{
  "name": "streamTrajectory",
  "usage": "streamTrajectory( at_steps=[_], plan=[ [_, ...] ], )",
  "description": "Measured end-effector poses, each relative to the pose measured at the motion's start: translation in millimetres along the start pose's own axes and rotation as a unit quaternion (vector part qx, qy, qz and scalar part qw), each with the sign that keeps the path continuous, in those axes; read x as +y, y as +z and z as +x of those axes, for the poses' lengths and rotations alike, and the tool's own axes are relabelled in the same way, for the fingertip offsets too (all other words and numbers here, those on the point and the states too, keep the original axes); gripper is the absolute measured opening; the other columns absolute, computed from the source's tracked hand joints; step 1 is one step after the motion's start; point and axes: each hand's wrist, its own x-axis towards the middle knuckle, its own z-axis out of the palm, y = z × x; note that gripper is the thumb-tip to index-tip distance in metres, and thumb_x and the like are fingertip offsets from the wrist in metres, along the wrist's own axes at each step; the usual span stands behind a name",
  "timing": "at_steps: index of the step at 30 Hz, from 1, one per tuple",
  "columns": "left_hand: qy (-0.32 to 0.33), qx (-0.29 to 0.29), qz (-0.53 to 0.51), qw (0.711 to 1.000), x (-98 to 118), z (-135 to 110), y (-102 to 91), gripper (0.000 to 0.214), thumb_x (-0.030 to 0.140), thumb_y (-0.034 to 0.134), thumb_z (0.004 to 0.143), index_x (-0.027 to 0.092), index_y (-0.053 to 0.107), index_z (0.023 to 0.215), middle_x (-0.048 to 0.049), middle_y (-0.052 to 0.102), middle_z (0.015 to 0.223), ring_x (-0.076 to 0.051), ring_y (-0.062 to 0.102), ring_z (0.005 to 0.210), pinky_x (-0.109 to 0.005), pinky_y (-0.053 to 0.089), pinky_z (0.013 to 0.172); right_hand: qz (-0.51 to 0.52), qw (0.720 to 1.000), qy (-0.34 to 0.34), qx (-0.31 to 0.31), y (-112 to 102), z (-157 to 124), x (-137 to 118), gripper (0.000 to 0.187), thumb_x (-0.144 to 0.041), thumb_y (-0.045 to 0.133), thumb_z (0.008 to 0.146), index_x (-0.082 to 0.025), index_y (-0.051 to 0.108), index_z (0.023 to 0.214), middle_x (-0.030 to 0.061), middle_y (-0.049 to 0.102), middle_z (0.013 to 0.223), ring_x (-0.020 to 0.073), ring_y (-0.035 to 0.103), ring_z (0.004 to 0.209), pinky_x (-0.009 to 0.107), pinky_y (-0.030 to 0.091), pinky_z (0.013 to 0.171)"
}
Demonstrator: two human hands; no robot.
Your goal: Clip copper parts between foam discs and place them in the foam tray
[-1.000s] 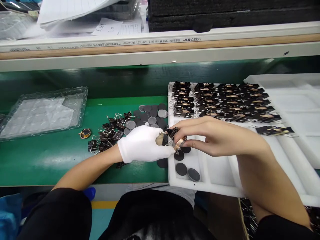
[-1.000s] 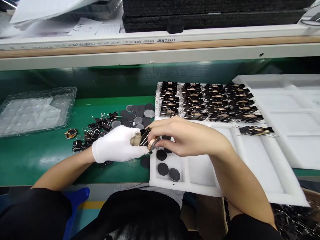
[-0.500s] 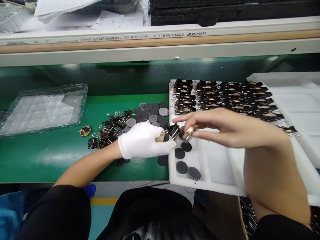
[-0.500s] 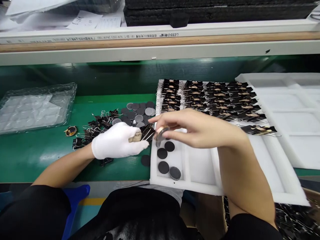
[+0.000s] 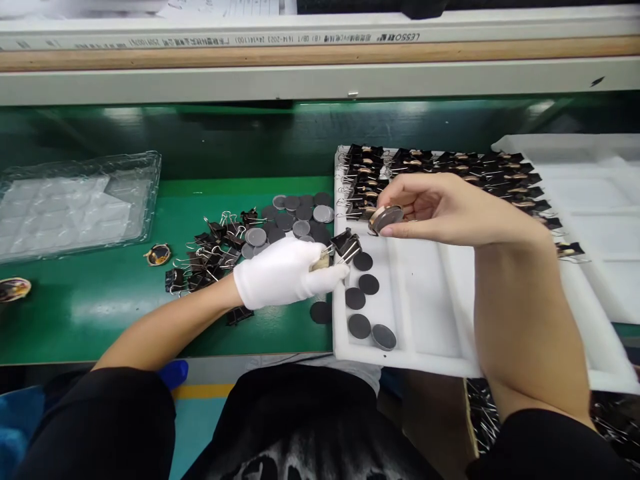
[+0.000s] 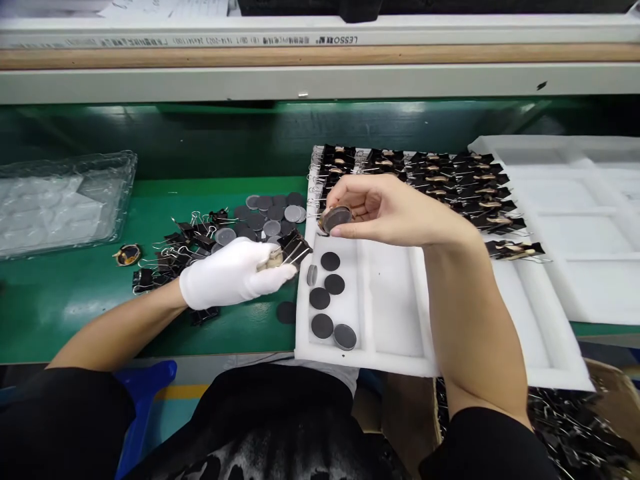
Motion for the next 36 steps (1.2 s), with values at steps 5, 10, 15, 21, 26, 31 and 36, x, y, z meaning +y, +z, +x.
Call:
streamTrajectory(
  at_steps=[5, 10, 15, 21, 26, 31, 36],
  plan=[
    [0.02, -0.005, 0.019, 1.0, -3, 3, 6.4, 0.055, 0.062, 0.049, 0.097, 0.023, 0.032, 0.062, 0.0055, 0.031, 0.052, -0.01, 0.029, 0.049, -0.031, 0.023, 0.056, -0.081, 0.994, -0.007, -0.079, -3, -2, -1, 0.024, -0.043, 0.075, 0.093, -0.026, 0.08, 0.11, 0.0015, 0.079, 0.097, 0.0169, 0.071, 0.077, 0.03, 0.055, 0.062],
    [0.018, -0.015, 0.077, 0.997, -3, 1, 21.2, 0.057, 0.068, 0.044, 0.097, 0.023, 0.035, 0.065, 0.0041, 0.031, 0.052, -0.012, 0.029, 0.049, -0.031, 0.021, 0.056, -0.123, 0.986, -0.034, -0.111, 7, -4, -8, 0.022, -0.043, 0.071, 0.097, -0.027, 0.083, 0.105, 0.0014, 0.078, 0.095, 0.0163, 0.069, 0.078, 0.032, 0.053, 0.066],
    [0.025, -0.048, 0.162, 0.985, 1, -2, 29.6, 0.057, 0.068, 0.041, 0.1, 0.02, 0.059, 0.077, 0.0004, 0.044, 0.056, -0.015, 0.04, 0.049, -0.031, 0.023, 0.054, -0.136, 0.981, -0.051, -0.129, 10, -4, -9, 0.019, -0.036, 0.068, 0.098, -0.027, 0.084, 0.103, 0.0015, 0.077, 0.093, 0.0161, 0.069, 0.077, 0.033, 0.051, 0.065],
    [0.049, -0.047, 0.129, 0.989, 0, -3, 30.8, 0.055, 0.066, 0.046, 0.1, 0.018, 0.069, 0.087, -0.0041, 0.056, 0.062, -0.019, 0.056, 0.057, -0.031, 0.038, 0.061, -0.121, 0.979, -0.051, -0.155, 13, -4, -8, 0.019, -0.034, 0.068, 0.099, -0.028, 0.084, 0.107, 0.0011, 0.078, 0.096, 0.0167, 0.069, 0.079, 0.033, 0.052, 0.068],
    [0.049, -0.057, 0.133, 0.988, 1, -5, 30.0, 0.056, 0.066, 0.045, 0.1, 0.018, 0.07, 0.086, -0.0049, 0.058, 0.063, -0.019, 0.056, 0.056, -0.031, 0.038, 0.061, -0.129, 0.978, -0.059, -0.155, 19, -6, -10, 0.017, -0.029, 0.069, 0.098, -0.027, 0.085, 0.104, 0.0026, 0.078, 0.093, 0.018, 0.069, 0.077, 0.034, 0.052, 0.07],
    [0.027, -0.082, 0.183, 0.979, 4, -4, 33.1, 0.063, 0.069, 0.038, 0.101, 0.018, 0.069, 0.082, -0.0063, 0.061, 0.063, -0.019, 0.055, 0.053, -0.03, 0.031, 0.055, -0.151, 0.973, -0.054, -0.164, 22, -8, -15, 0.02, -0.026, 0.065, 0.098, -0.027, 0.084, 0.106, 0.0018, 0.079, 0.093, 0.0178, 0.07, 0.076, 0.032, 0.052, 0.073],
    [-0.002, -0.075, 0.21, 0.975, 9, -4, 32.1, 0.065, 0.074, 0.038, 0.098, 0.019, 0.069, 0.079, -0.0053, 0.059, 0.059, -0.022, 0.059, 0.055, -0.031, 0.027, 0.054, -0.176, 0.967, -0.073, -0.169, 25, -8, -14, 0.023, -0.024, 0.063, 0.098, -0.029, 0.083, 0.109, 0.0007, 0.079, 0.094, 0.0182, 0.071, 0.076, 0.033, 0.052, 0.076]
  ],
)
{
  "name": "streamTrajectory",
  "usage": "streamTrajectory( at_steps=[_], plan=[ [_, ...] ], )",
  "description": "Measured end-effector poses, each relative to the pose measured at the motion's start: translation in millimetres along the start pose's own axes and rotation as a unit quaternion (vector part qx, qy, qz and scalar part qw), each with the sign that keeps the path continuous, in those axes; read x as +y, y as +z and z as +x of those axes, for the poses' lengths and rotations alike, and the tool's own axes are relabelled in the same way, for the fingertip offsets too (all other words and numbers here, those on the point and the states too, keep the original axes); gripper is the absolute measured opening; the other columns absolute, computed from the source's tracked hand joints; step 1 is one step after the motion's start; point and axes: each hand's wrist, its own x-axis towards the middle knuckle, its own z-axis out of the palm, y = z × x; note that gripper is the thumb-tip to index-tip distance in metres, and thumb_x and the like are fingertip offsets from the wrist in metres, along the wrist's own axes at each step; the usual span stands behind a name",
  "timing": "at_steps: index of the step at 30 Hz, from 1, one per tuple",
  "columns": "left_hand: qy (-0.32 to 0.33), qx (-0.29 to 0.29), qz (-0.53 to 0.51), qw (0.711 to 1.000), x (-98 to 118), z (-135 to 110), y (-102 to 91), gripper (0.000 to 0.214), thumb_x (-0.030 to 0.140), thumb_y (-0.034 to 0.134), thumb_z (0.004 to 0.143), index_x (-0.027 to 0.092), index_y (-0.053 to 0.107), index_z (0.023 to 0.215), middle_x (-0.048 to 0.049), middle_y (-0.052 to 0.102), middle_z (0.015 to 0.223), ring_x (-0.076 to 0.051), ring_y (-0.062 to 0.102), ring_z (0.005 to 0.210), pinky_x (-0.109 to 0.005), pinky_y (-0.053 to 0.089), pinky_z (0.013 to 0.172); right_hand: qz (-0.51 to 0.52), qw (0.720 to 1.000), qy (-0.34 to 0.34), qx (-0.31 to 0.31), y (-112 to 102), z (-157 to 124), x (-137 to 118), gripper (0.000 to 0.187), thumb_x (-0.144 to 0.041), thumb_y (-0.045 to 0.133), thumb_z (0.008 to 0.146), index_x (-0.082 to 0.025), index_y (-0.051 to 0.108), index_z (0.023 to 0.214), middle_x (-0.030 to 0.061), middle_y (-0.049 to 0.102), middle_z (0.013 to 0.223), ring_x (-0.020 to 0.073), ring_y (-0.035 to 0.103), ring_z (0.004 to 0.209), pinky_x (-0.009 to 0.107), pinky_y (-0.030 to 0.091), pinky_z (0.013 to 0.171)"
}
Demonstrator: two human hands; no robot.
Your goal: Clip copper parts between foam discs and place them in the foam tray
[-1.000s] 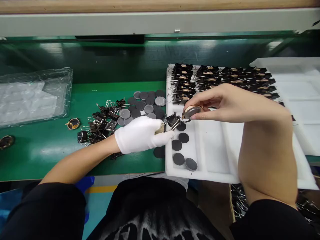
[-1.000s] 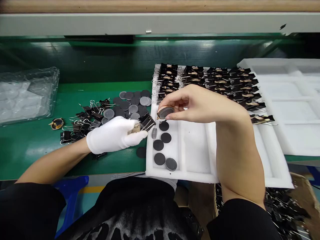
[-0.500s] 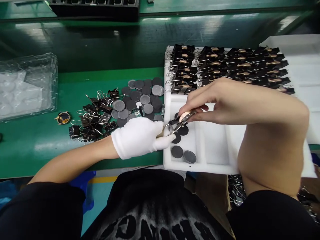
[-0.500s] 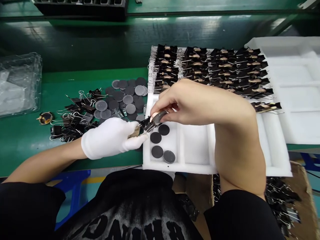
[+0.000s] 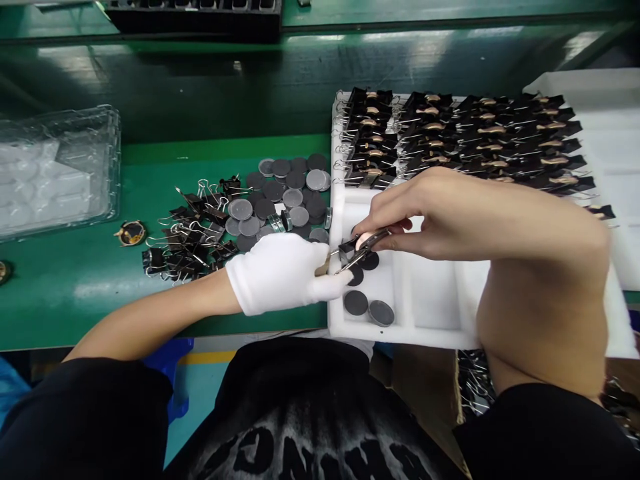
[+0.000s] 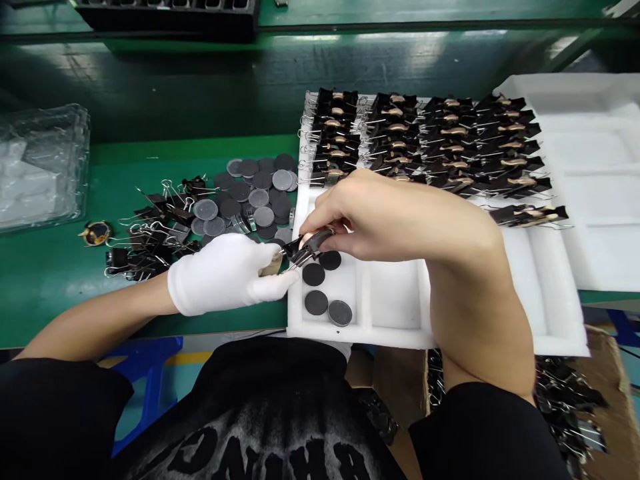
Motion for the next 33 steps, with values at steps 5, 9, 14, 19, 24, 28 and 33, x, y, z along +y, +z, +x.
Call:
streamTrajectory(
  at_steps=[5, 9, 14, 19, 24, 28, 33],
  plan=[
    [-0.042, -0.01, 0.025, 0.999, -23, -15, -40.5, 0.071, 0.082, 0.032, 0.097, 0.023, 0.073, 0.101, -0.0025, 0.061, 0.061, -0.022, 0.059, 0.057, -0.031, 0.032, 0.058, 0.023, 0.997, 0.014, 0.07, -2, 4, 3, 0.01, -0.027, 0.071, 0.092, -0.027, 0.08, 0.097, 0.0001, 0.077, 0.084, 0.0171, 0.065, 0.067, 0.032, 0.047, 0.063],
    [-0.194, 0.098, 0.11, 0.97, -68, -26, -73.4, 0.072, 0.075, 0.026, 0.102, 0.021, 0.069, 0.124, -0.0087, 0.074, 0.095, -0.024, 0.065, 0.083, -0.034, 0.043, 0.075, 0.201, 0.957, 0.063, 0.202, 0, 13, 10, 0.016, -0.033, 0.083, 0.084, -0.024, 0.072, 0.091, 0.0023, 0.076, 0.083, 0.0191, 0.068, 0.073, 0.032, 0.053, 0.062],
    [-0.234, 0.032, 0.182, 0.955, -118, -5, -65.3, 0.067, 0.065, 0.05, 0.097, 0.021, 0.058, 0.148, -0.0147, 0.07, 0.128, -0.035, 0.064, 0.113, -0.042, 0.046, 0.093, 0.391, 0.884, 0.085, 0.241, 15, 32, 17, 0.029, -0.031, 0.091, 0.076, -0.023, 0.073, 0.097, 0.0045, 0.08, 0.089, 0.0224, 0.074, 0.081, 0.037, 0.063, 0.075],
    [-0.197, 0.008, 0.151, 0.969, -134, 11, -56.6, 0.04, 0.046, 0.048, 0.099, 0.028, 0.076, 0.121, -0.0067, 0.077, 0.107, -0.031, 0.07, 0.105, -0.04, 0.046, 0.093, 0.455, 0.853, 0.109, 0.23, 28, 43, 17, 0.034, -0.034, 0.098, 0.067, -0.022, 0.077, 0.091, 0.0049, 0.08, 0.095, 0.0234, 0.075, 0.091, 0.038, 0.065, 0.086],
    [-0.115, 0.282, -0.007, 0.953, -117, 0, -64.7, 0.02, 0.037, 0.065, 0.091, 0.022, 0.076, 0.099, -0.0044, 0.077, 0.094, -0.022, 0.066, 0.087, -0.041, 0.052, 0.087, 0.561, 0.785, 0.147, 0.218, 33, 50, 13, 0.036, -0.038, 0.101, 0.062, -0.019, 0.079, 0.083, 0.0076, 0.081, 0.1, 0.0216, 0.076, 0.09, 0.036, 0.066, 0.084],
    [0.016, 0.418, -0.292, 0.86, -74, 3, -50.8, 0.014, 0.028, 0.075, 0.085, 0.021, 0.065, 0.092, -0.002, 0.074, 0.088, -0.015, 0.065, 0.075, -0.034, 0.057, 0.071, 0.558, 0.794, 0.08, 0.228, 45, 56, 3, 0.036, -0.039, 0.099, 0.066, -0.023, 0.082, 0.094, 0.0074, 0.08, 0.115, 0.0263, 0.075, 0.109, 0.044, 0.062, 0.101],
    [0.056, 0.376, -0.285, 0.88, -42, -3, -41.0, 0.016, 0.033, 0.065, 0.095, 0.02, 0.061, 0.087, 0.0003, 0.07, 0.082, -0.013, 0.065, 0.073, -0.029, 0.052, 0.067, 0.499, 0.815, -0.002, 0.294, 56, 57, -3, 0.03, -0.039, 0.094, 0.075, -0.027, 0.083, 0.099, 0.0045, 0.079, 0.121, 0.0301, 0.07, 0.125, 0.048, 0.056, 0.113]
  ],
)
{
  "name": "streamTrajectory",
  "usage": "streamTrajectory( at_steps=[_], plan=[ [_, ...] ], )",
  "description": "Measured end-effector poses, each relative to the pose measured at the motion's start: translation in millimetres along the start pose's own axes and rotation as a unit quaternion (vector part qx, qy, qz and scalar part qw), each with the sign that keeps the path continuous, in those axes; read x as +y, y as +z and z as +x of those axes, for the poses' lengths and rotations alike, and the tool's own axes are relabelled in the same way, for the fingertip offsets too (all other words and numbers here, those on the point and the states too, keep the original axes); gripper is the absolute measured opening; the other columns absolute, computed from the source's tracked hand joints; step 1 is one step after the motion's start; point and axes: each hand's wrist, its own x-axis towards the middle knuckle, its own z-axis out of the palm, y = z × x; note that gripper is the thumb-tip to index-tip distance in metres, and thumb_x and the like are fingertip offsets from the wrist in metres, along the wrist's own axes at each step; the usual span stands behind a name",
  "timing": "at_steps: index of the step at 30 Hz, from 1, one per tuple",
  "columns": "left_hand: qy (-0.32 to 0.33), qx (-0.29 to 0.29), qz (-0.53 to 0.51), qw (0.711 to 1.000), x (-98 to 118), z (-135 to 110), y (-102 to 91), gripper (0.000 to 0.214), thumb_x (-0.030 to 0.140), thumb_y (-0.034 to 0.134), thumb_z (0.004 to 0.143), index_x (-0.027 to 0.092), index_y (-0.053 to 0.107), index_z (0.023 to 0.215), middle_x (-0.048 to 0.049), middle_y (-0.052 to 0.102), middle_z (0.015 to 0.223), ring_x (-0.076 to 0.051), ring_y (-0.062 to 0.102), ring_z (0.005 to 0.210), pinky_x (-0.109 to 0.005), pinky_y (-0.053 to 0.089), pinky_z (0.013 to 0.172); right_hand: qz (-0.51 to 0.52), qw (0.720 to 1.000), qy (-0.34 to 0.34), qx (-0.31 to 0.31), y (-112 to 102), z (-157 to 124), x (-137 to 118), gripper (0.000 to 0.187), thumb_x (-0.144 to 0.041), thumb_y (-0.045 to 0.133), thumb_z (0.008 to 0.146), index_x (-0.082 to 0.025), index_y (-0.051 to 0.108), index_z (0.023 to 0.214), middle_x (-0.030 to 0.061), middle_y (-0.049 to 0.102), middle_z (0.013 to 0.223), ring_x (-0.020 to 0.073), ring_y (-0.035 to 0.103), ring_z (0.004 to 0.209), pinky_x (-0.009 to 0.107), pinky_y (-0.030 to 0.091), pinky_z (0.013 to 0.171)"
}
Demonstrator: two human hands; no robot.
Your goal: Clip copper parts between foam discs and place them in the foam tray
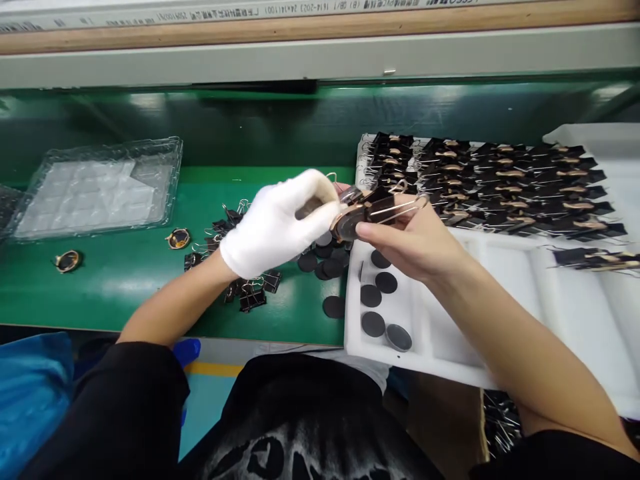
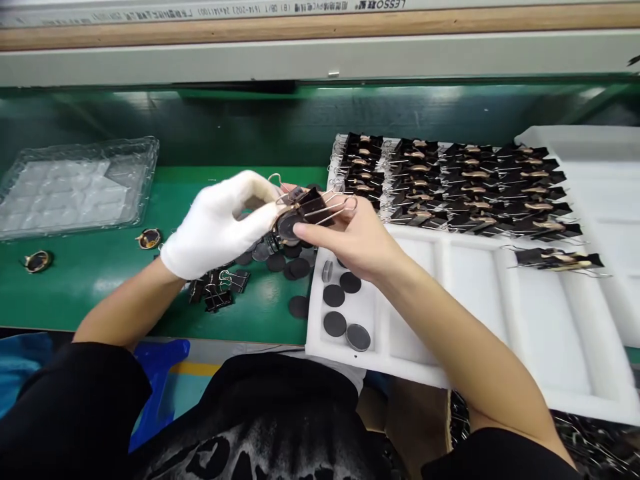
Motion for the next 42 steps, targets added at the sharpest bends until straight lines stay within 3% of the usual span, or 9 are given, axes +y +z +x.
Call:
streamTrajectory(
  at_steps=[3, 6, 11, 18, 26, 30, 34, 37, 42],
  plan=[
    [0.011, -0.078, 0.105, 0.991, 2, 1, -15.2, 0.039, 0.044, 0.051, 0.103, 0.02, 0.059, 0.073, 0.0014, 0.062, 0.068, -0.012, 0.057, 0.064, -0.03, 0.044, 0.063, -0.084, 0.996, -0.043, 0.001, -6, -1, -7, 0.026, -0.038, 0.093, 0.076, -0.027, 0.083, 0.097, 0.0047, 0.079, 0.119, 0.0326, 0.068, 0.128, 0.049, 0.058, 0.11],
    [-0.026, -0.114, 0.197, 0.973, 2, 5, -25.1, 0.055, 0.064, 0.058, 0.093, 0.021, 0.051, 0.06, 0.0031, 0.048, 0.053, -0.012, 0.046, 0.052, -0.031, 0.032, 0.055, -0.185, 0.978, -0.082, -0.057, -14, -2, -20, 0.018, -0.031, 0.093, 0.074, -0.027, 0.084, 0.088, 0.0052, 0.081, 0.112, 0.0329, 0.069, 0.127, 0.045, 0.062, 0.104],
    [-0.027, -0.221, 0.266, 0.938, 3, 2, -10.9, 0.066, 0.079, 0.06, 0.078, 0.021, 0.045, 0.051, 0.0031, 0.037, 0.044, -0.011, 0.035, 0.043, -0.032, 0.023, 0.053, -0.278, 0.942, -0.089, -0.169, -21, -6, -40, 0.023, -0.019, 0.086, 0.075, -0.03, 0.084, 0.095, 0.0034, 0.079, 0.122, 0.028, 0.074, 0.118, 0.038, 0.065, 0.094],
    [-0.018, -0.27, 0.253, 0.929, 3, -8, 6.1, 0.073, 0.085, 0.055, 0.076, 0.021, 0.038, 0.043, 0.0005, 0.031, 0.04, -0.012, 0.033, 0.039, -0.032, 0.018, 0.052, -0.38, 0.88, -0.096, -0.268, -24, -11, -56, 0.039, -0.007, 0.072, 0.075, -0.031, 0.083, 0.104, 0.0005, 0.076, 0.132, 0.0243, 0.077, 0.112, 0.032, 0.063, 0.092],
    [0.01, -0.258, 0.294, 0.92, 3, -14, 16.6, 0.054, 0.068, 0.056, 0.078, 0.021, 0.053, 0.051, -0.0032, 0.045, 0.045, -0.018, 0.047, 0.045, -0.032, 0.023, 0.052, -0.378, 0.876, -0.07, -0.291, -24, -15, -58, 0.04, -0.006, 0.072, 0.078, -0.033, 0.083, 0.106, -0.0003, 0.076, 0.133, 0.0254, 0.077, 0.112, 0.032, 0.062, 0.092],
    [-0.03, -0.226, 0.278, 0.933, 3, -8, 12.3, 0.055, 0.067, 0.05, 0.083, 0.021, 0.046, 0.053, -0.0011, 0.041, 0.046, -0.014, 0.038, 0.044, -0.032, 0.02, 0.052, -0.342, 0.921, -0.054, -0.18, -29, -12, -52, 0.024, -0.019, 0.083, 0.079, -0.032, 0.085, 0.099, 0.0021, 0.075, 0.132, 0.0287, 0.071, 0.122, 0.039, 0.06, 0.099],
    [-0.055, -0.214, 0.16, 0.962, 3, -2, 2.1, 0.054, 0.06, 0.048, 0.089, 0.021, 0.036, 0.054, 0.0014, 0.036, 0.049, -0.011, 0.032, 0.048, -0.032, 0.02, 0.053, -0.088, 0.995, 0.02, 0.041, -26, -5, -39, 0.018, -0.033, 0.094, 0.075, -0.024, 0.082, 0.086, 0.0056, 0.079, 0.097, 0.0213, 0.073, 0.088, 0.036, 0.062, 0.08],
    [-0.075, -0.206, 0.08, 0.973, 3, -2, -0.4, 0.051, 0.054, 0.05, 0.092, 0.021, 0.034, 0.056, 0.0025, 0.036, 0.053, -0.01, 0.033, 0.052, -0.032, 0.02, 0.054, 0.032, 0.991, 0.068, 0.11, -21, 1, -33, 0.025, -0.03, 0.097, 0.07, -0.02, 0.074, 0.077, 0.0023, 0.073, 0.079, 0.0153, 0.067, 0.072, 0.031, 0.058, 0.069],
    [-0.085, -0.216, 0.022, 0.972, 7, -6, 4.3, 0.052, 0.051, 0.052, 0.096, 0.021, 0.033, 0.057, 0.0036, 0.034, 0.054, -0.01, 0.033, 0.053, -0.031, 0.023, 0.053, 0.031, 0.987, 0.041, 0.15, -26, 6, -32, 0.03, -0.027, 0.097, 0.067, -0.019, 0.07, 0.076, 0.002, 0.072, 0.079, 0.0149, 0.066, 0.071, 0.031, 0.057, 0.068]
  ],
)
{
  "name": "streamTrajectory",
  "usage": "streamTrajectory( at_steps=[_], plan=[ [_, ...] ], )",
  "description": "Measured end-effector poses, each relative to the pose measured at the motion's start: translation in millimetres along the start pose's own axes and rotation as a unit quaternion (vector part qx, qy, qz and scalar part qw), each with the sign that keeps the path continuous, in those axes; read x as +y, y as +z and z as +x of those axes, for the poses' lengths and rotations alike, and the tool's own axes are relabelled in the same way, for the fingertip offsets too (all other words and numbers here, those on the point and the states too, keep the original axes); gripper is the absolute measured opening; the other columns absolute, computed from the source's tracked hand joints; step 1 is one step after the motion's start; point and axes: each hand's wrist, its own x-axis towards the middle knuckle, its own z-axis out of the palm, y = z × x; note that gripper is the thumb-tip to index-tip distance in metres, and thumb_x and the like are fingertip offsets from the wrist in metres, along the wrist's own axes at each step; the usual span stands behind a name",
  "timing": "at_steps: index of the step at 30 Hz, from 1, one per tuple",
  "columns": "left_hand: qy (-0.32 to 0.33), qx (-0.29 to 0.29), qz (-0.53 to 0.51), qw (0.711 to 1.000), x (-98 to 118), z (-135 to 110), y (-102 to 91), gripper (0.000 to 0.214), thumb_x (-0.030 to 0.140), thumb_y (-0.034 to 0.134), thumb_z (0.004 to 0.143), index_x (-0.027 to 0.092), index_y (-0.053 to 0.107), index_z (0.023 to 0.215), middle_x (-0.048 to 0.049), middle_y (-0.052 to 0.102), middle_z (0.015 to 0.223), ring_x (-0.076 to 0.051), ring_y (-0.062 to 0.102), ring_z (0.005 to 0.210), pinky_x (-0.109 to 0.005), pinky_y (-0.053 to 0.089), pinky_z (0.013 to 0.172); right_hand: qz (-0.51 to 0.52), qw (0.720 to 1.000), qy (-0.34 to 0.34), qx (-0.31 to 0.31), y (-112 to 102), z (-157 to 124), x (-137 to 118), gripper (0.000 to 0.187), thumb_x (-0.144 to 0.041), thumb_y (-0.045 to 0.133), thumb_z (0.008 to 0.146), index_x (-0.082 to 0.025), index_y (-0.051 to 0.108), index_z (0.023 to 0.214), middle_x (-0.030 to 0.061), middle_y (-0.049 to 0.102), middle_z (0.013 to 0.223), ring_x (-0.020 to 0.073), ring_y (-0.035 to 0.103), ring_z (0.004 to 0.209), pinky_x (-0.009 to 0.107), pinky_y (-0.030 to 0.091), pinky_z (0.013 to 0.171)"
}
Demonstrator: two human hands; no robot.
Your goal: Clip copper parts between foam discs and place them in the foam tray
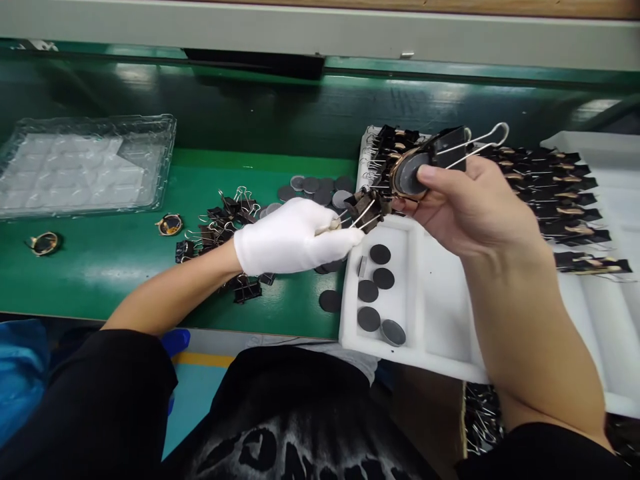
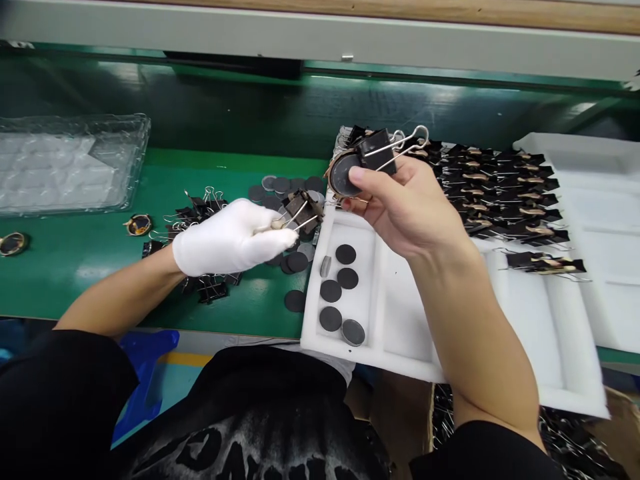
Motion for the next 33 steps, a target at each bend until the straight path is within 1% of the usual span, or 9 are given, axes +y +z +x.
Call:
streamTrajectory(
  at_steps=[4, 8, 14, 17, 21, 25, 28, 30, 33],
  plan=[
    [0.043, 0.009, 0.032, 0.999, 2, 0, 5.5, 0.052, 0.05, 0.05, 0.096, 0.021, 0.031, 0.058, 0.0041, 0.033, 0.053, -0.01, 0.03, 0.052, -0.031, 0.024, 0.054, -0.06, 0.996, -0.01, -0.068, -10, 3, 0, 0.04, -0.036, 0.103, 0.06, -0.02, 0.072, 0.081, 0.0019, 0.07, 0.076, 0.0163, 0.066, 0.07, 0.033, 0.055, 0.067],
    [0.076, 0.011, 0.075, 0.994, 0, 0, 10.4, 0.049, 0.05, 0.049, 0.096, 0.022, 0.032, 0.059, 0.0043, 0.034, 0.053, -0.01, 0.031, 0.051, -0.032, 0.026, 0.055, -0.099, 0.987, -0.023, -0.123, -15, 2, 2, 0.038, -0.035, 0.104, 0.059, -0.019, 0.071, 0.071, -0.0004, 0.065, 0.069, 0.014, 0.06, 0.066, 0.031, 0.052, 0.067],
    [0.075, 0.006, 0.077, 0.994, 3, -2, 13.4, 0.047, 0.048, 0.045, 0.097, 0.023, 0.032, 0.06, 0.0036, 0.037, 0.052, -0.012, 0.034, 0.051, -0.031, 0.028, 0.055, -0.107, 0.988, -0.038, -0.109, -12, 0, 4, 0.041, -0.04, 0.104, 0.059, -0.02, 0.072, 0.074, 0.0022, 0.071, 0.077, 0.0164, 0.064, 0.071, 0.034, 0.056, 0.074],
    [0.078, 0.011, 0.078, 0.994, 5, -4, 13.6, 0.046, 0.046, 0.045, 0.098, 0.022, 0.034, 0.06, 0.0034, 0.038, 0.052, -0.012, 0.035, 0.052, -0.031, 0.028, 0.056, -0.104, 0.986, -0.054, -0.114, -10, -2, 6, 0.036, -0.039, 0.102, 0.064, -0.021, 0.076, 0.081, 0.0025, 0.074, 0.083, 0.0184, 0.068, 0.078, 0.035, 0.058, 0.078],
    [0.095, 0.023, 0.074, 0.993, 6, -5, 17.1, 0.046, 0.043, 0.046, 0.098, 0.022, 0.032, 0.06, 0.0046, 0.034, 0.052, -0.011, 0.032, 0.05, -0.031, 0.027, 0.055, -0.12, 0.983, -0.062, -0.121, -10, -4, 6, 0.029, -0.033, 0.1, 0.065, -0.023, 0.078, 0.08, 0.0022, 0.077, 0.087, 0.0205, 0.072, 0.084, 0.034, 0.06, 0.081],
    [0.112, 0.044, 0.075, 0.99, 4, -6, 25.7, 0.046, 0.042, 0.046, 0.099, 0.022, 0.032, 0.06, 0.0056, 0.03, 0.051, -0.01, 0.028, 0.048, -0.032, 0.026, 0.054, -0.148, 0.983, -0.021, -0.107, -14, -2, 5, 0.034, -0.037, 0.102, 0.061, -0.023, 0.078, 0.082, 0.002, 0.075, 0.081, 0.0219, 0.071, 0.075, 0.039, 0.062, 0.077],
    [0.106, 0.047, 0.08, 0.99, 2, -7, 31.2, 0.047, 0.043, 0.049, 0.1, 0.022, 0.032, 0.061, 0.0057, 0.031, 0.052, -0.01, 0.028, 0.049, -0.031, 0.026, 0.053, -0.164, 0.976, 0.014, -0.141, -18, -1, 6, 0.039, -0.035, 0.104, 0.054, -0.024, 0.078, 0.082, 0.0022, 0.076, 0.08, 0.0257, 0.072, 0.079, 0.043, 0.063, 0.08],
    [0.105, 0.05, 0.078, 0.99, 2, -7, 32.0, 0.047, 0.043, 0.049, 0.1, 0.022, 0.033, 0.061, 0.0051, 0.034, 0.054, -0.01, 0.029, 0.049, -0.031, 0.026, 0.053, -0.148, 0.977, 0.005, -0.153, -18, -1, 8, 0.038, -0.035, 0.103, 0.055, -0.025, 0.078, 0.082, 0.0009, 0.076, 0.08, 0.0263, 0.074, 0.083, 0.043, 0.064, 0.082],
    [0.105, 0.058, 0.075, 0.99, 2, -7, 28.5, 0.047, 0.043, 0.046, 0.102, 0.021, 0.035, 0.062, 0.0042, 0.037, 0.055, -0.01, 0.032, 0.051, -0.031, 0.026, 0.054, -0.1, 0.986, -0.036, -0.127, -12, -4, 12, 0.03, -0.037, 0.1, 0.065, -0.027, 0.079, 0.084, -0.0007, 0.077, 0.083, 0.0246, 0.076, 0.087, 0.041, 0.064, 0.086]
  ],
)
